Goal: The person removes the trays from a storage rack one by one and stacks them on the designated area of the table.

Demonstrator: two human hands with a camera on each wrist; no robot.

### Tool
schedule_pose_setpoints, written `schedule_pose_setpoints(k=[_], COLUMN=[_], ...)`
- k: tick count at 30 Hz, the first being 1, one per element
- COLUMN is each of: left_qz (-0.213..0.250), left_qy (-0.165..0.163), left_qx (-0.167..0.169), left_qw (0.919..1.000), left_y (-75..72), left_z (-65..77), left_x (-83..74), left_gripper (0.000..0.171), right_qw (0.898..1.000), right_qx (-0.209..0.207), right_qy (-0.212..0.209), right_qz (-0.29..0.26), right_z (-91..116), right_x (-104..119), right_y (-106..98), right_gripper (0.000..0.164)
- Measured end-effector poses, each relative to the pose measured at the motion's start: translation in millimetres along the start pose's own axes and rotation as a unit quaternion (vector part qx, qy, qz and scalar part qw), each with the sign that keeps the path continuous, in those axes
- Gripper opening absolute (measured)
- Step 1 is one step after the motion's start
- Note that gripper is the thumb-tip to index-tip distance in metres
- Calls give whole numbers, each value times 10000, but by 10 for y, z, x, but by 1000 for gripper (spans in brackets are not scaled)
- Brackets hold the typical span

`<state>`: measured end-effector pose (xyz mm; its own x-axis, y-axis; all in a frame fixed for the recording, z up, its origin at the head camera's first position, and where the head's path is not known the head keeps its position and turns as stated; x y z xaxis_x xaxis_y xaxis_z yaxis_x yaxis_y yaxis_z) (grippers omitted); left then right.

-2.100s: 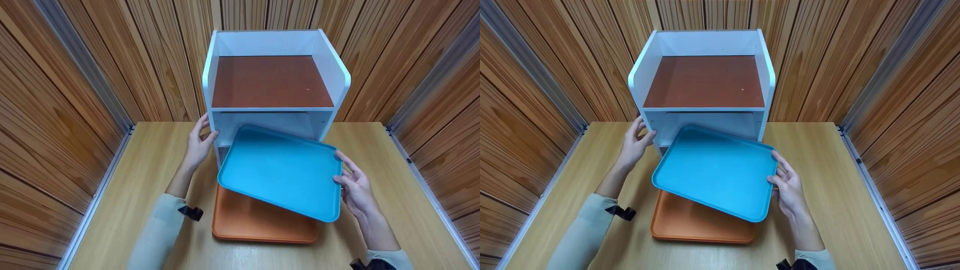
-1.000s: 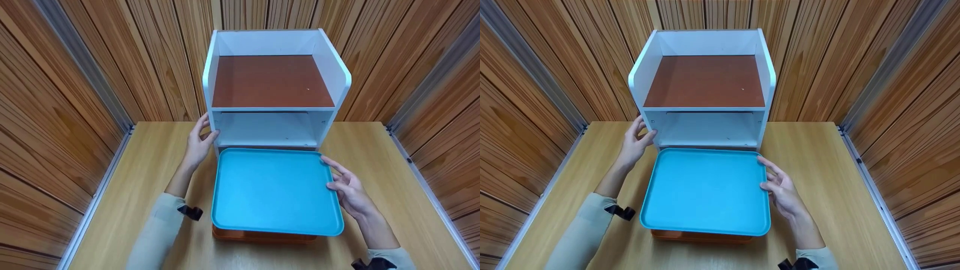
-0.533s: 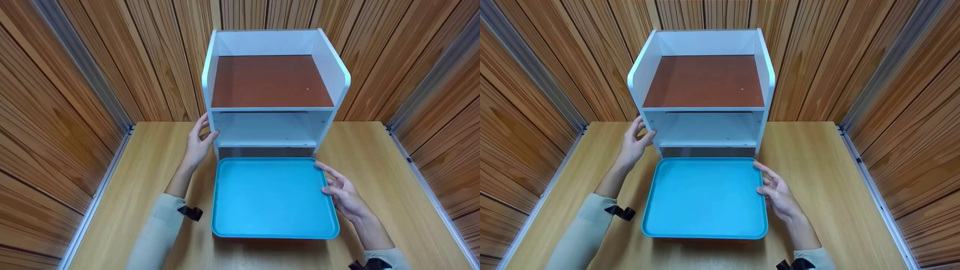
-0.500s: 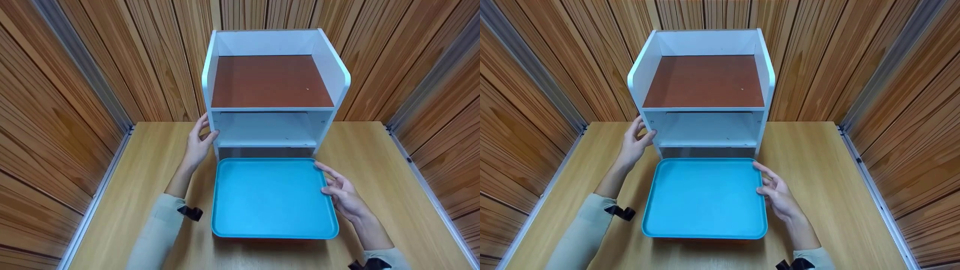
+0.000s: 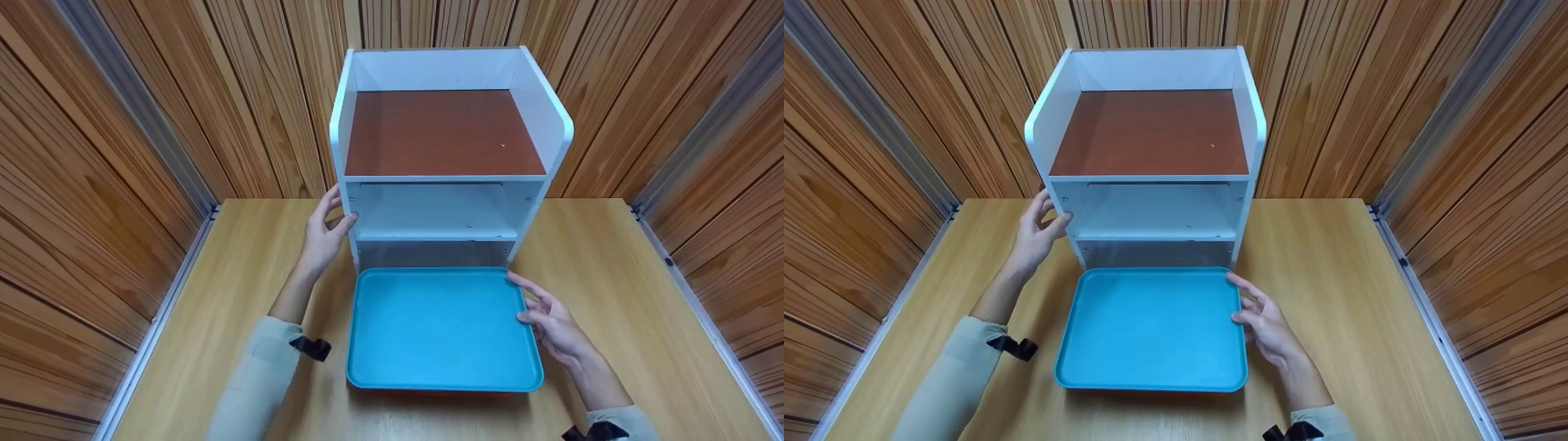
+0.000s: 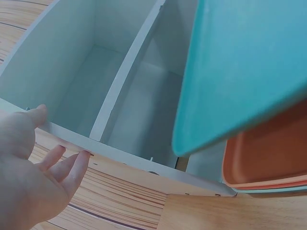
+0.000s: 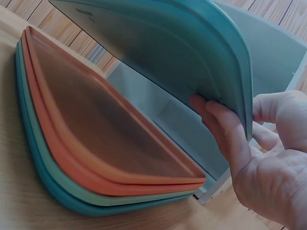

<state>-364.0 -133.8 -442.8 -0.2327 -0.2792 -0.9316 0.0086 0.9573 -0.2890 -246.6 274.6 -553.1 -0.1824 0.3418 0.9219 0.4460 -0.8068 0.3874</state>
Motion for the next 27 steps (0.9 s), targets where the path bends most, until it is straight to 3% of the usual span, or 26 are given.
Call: schedule_pose_setpoints(k=[7, 16, 23, 27], left_qz=[-4, 69, 53, 45], left_qy=[-20, -1, 11, 34], left_qx=[36, 65, 90, 56], left_qw=[10000, 10000, 9999, 10000], left_y=[-4, 9, 21, 16], left_z=[-8, -10, -8, -6], left_x=[0, 13, 17, 12], left_gripper=[68, 69, 68, 69], right_qw=[9995, 9957, 9956, 9938], right_qx=[-106, -606, -456, -425], right_qy=[194, 497, 754, 954], right_qz=[218, 493, 332, 377], right_z=[-23, -44, -48, -56], right_x=[-133, -282, -363, -353], right_y=[-19, -109, -123, -125], right_gripper=[68, 69, 70, 78])
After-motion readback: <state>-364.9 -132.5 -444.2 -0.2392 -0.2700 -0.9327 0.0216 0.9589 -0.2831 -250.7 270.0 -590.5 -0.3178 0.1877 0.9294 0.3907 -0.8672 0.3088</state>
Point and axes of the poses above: each hand's wrist, its own z-axis away from the middle knuckle, its own y-axis out of the palm, x = y × z, the point moved 9 cm from there along -z, towards the middle knuckle, and after that the axes turned 10 degrees about -z, right-handed, at the moved point
